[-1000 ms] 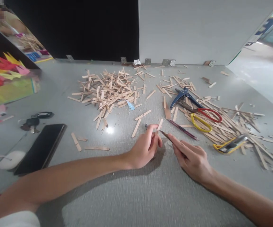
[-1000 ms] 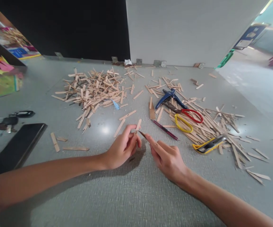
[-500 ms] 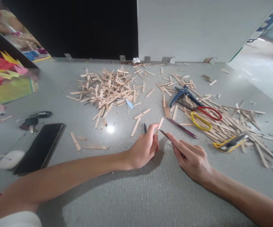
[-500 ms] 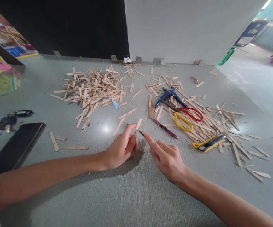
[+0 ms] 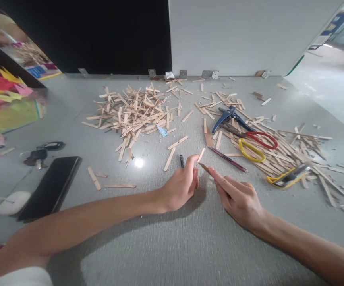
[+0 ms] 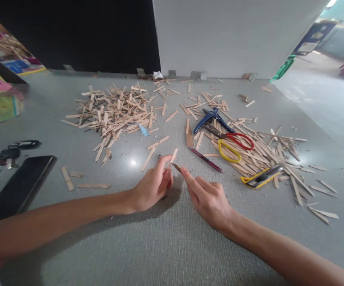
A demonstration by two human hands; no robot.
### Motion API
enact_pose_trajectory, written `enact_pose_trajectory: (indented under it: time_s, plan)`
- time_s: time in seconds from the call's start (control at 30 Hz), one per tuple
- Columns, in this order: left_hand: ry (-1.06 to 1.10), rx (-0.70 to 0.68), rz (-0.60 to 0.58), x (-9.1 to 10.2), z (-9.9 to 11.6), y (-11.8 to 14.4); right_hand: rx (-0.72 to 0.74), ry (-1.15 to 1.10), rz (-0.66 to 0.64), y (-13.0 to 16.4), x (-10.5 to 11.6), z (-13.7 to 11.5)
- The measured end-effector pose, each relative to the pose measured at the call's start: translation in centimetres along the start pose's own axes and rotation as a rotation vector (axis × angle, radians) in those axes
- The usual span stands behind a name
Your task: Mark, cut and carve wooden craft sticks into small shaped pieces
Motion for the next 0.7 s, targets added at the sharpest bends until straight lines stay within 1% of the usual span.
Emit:
enact_pose_trajectory:
  time_s: [0.1, 0.2, 0.33, 0.4, 0.6, 0.7]
  plan:
    - [-0.011, -0.006, -0.024, 0.0, 0.0, -0.2, -0.013, 0.033, 0.018, 0.1, -0.1, 0.0]
    - [-0.026, -0.002, -0.046, 0.0, 0.1, -0.4, 0.010, 0.067, 0.036, 0.1, -0.2, -0.1]
    - [-0.056, 0.010, -0.058, 0.2, 0.1, -0.7, 0.073, 0.171, 0.008, 0.0, -0.2, -0.3]
    - [-0.072, 0.022, -0.074, 0.2, 0.2, -0.8, 0.078, 0.185, -0.011, 0.1, -0.3, -0.3]
    - [-0.127, 0.056, -0.117, 0.5, 0.5, -1.1, -0.044, 0.007, -0.052, 0.5, -0.9, 0.7]
    - [-0.189, 0.111, -0.151, 0.6, 0.3, -1.2, -0.081, -0.050, -0.090, 0.5, -1.1, 1.0]
Point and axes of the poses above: each hand's wrist, its own y-axis away from the middle knuckle, its own x-axis out of the back of the hand, z = x × y, the point moved 5 cm from there along -y, towards the middle knuckle, and after that the axes turned 10 degrees about x, right-handed, at the moved point
